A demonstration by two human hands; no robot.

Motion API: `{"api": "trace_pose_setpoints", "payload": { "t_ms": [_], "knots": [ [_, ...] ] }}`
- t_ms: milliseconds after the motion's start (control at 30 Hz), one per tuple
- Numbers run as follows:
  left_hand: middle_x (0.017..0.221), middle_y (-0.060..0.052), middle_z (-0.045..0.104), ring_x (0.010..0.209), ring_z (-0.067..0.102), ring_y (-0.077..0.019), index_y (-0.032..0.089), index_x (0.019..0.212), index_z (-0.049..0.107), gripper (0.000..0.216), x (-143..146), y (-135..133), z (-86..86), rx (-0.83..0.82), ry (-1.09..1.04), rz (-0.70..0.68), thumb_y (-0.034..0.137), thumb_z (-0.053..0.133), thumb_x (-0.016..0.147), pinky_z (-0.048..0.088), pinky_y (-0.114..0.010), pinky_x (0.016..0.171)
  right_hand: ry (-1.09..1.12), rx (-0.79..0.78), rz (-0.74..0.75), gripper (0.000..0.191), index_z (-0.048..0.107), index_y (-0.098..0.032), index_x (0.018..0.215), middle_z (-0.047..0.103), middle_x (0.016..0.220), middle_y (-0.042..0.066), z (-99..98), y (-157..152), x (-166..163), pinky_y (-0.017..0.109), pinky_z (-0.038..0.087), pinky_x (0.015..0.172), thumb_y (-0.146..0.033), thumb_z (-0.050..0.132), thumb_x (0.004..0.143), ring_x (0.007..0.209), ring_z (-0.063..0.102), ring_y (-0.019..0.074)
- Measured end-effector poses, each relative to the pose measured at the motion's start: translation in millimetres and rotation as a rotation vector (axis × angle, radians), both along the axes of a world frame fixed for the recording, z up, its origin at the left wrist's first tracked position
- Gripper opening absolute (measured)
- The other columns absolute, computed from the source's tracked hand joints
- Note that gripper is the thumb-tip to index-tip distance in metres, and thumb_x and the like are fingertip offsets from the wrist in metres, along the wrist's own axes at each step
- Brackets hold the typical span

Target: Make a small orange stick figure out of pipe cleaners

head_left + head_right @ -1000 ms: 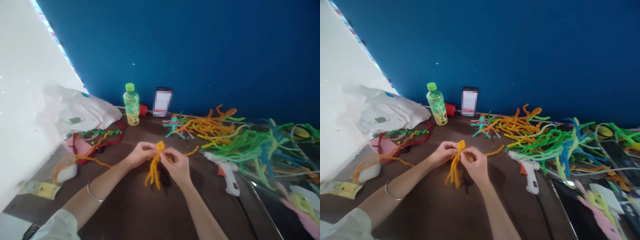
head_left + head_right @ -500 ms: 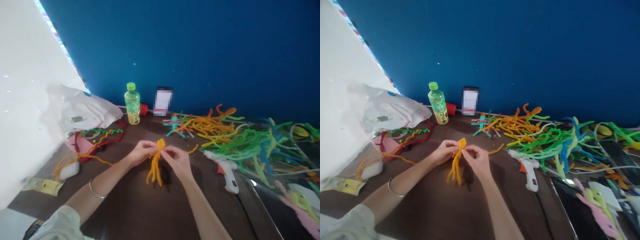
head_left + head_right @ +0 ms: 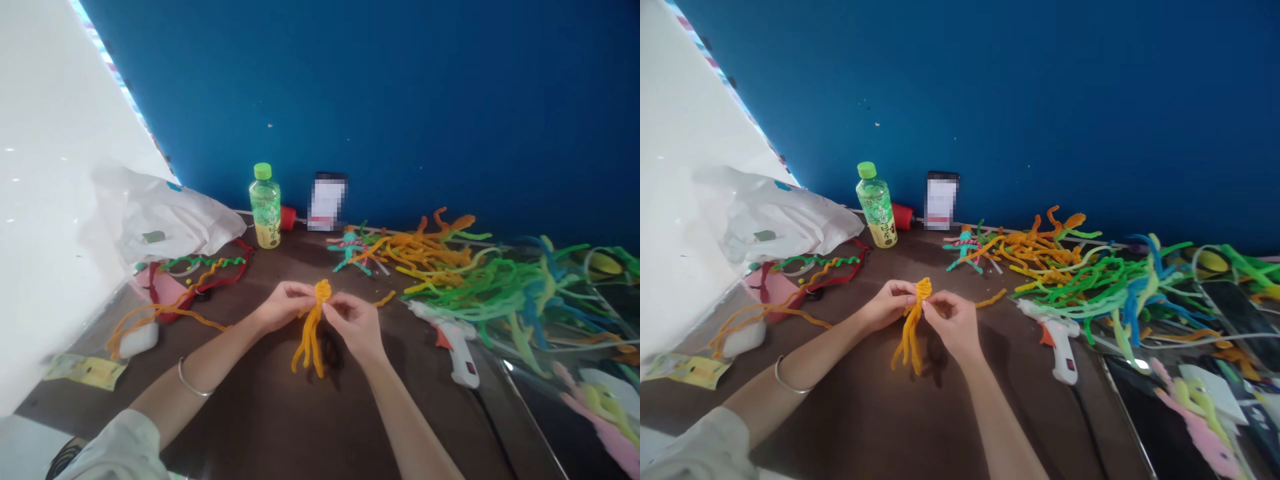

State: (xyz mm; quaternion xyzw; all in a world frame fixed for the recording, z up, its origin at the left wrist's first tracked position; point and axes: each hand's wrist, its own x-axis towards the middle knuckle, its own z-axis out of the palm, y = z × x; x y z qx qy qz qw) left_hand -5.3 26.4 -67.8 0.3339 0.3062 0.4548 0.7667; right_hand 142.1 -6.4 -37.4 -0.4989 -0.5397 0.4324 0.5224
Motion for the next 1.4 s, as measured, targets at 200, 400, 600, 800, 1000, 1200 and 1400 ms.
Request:
{"api": "trace_pose_setpoints", "payload": {
  "t_ms": [200,400,600,800,1000,1200,1400],
  "knots": [
    [0.069,-0.003,0.068,0.062,0.061,-0.0109,0.013,0.063,0.068,0.019,1,-1,2.2,-0.013,-0.047,-0.019,0.016,0.079,0.048,0.045,-0.024,0.064,0.029,0.027,0.038,0.008,0.061,-0.018,0.061,0.06,0.057,-0.001,-1.9,-1,1,0.021,0.045,0.048,-0.024,0.065,0.064,0.049,0.053,0.0102],
    [0.069,-0.003,0.068,0.06,0.06,-0.0108,0.013,0.062,0.068,0.018,0,-1,5.1,-0.005,-0.081,-0.054,0.017,0.079,0.048,0.045,-0.022,0.06,0.046,0.055,0.073,0.006,0.062,-0.018,0.064,0.059,0.059,-0.001,-5.6,-2,2,0.02,0.044,0.048,-0.023,0.065,0.067,0.051,0.053,0.0096],
    [0.068,-0.003,0.068,0.06,0.061,-0.0111,0.012,0.063,0.067,0.019,0,0,3.1,-0.001,-0.082,-0.05,0.015,0.079,0.048,0.047,-0.024,0.063,0.077,0.037,0.099,0.005,0.064,-0.018,0.065,0.06,0.061,-0.001,-7.8,-2,4,0.02,0.044,0.051,-0.023,0.066,0.067,0.054,0.054,0.0099],
    [0.067,-0.003,0.068,0.06,0.061,-0.0115,0.013,0.064,0.068,0.017,0,2,4.0,-0.054,-0.064,0.019,0.017,0.078,0.05,0.046,-0.024,0.063,0.09,0.011,0.172,0.007,0.068,-0.02,0.074,0.062,0.069,0.001,-2.8,2,11,0.022,0.047,0.057,-0.023,0.066,0.069,0.063,0.057,0.0119],
    [0.083,-0.006,0.067,0.075,0.061,-0.0143,0.013,0.072,0.069,0.015,-1,7,-1.0,0.028,0.002,0.079,0.017,0.073,0.058,0.045,-0.028,0.076,0.068,0.009,0.055,0.01,0.066,-0.019,0.077,0.067,0.077,0.003,-8.3,7,10,0.029,0.051,0.07,-0.024,0.066,0.068,0.073,0.062,0.0158],
    [0.101,-0.007,0.057,0.097,0.052,-0.0194,0.017,0.086,0.067,0.027,-7,2,3.7,0.506,0.359,0.415,0.009,0.06,0.062,0.041,-0.033,0.085,0.024,0.052,-0.145,0.009,0.066,-0.017,0.074,0.067,0.075,0.003,-11.0,7,6,0.029,0.052,0.067,-0.023,0.065,0.067,0.07,0.063,0.0162],
    [0.058,-0.001,0.052,0.059,0.049,-0.0118,0.015,0.056,0.057,0.025,-6,-11,2.9,0.664,0.689,0.557,0.012,0.04,0.073,0.041,-0.025,0.059,0.023,0.093,-0.228,0.011,0.066,-0.017,0.077,0.068,0.077,0.004,-11.7,6,5,0.03,0.052,0.069,-0.024,0.064,0.068,0.072,0.063,0.0168]
  ]
}}
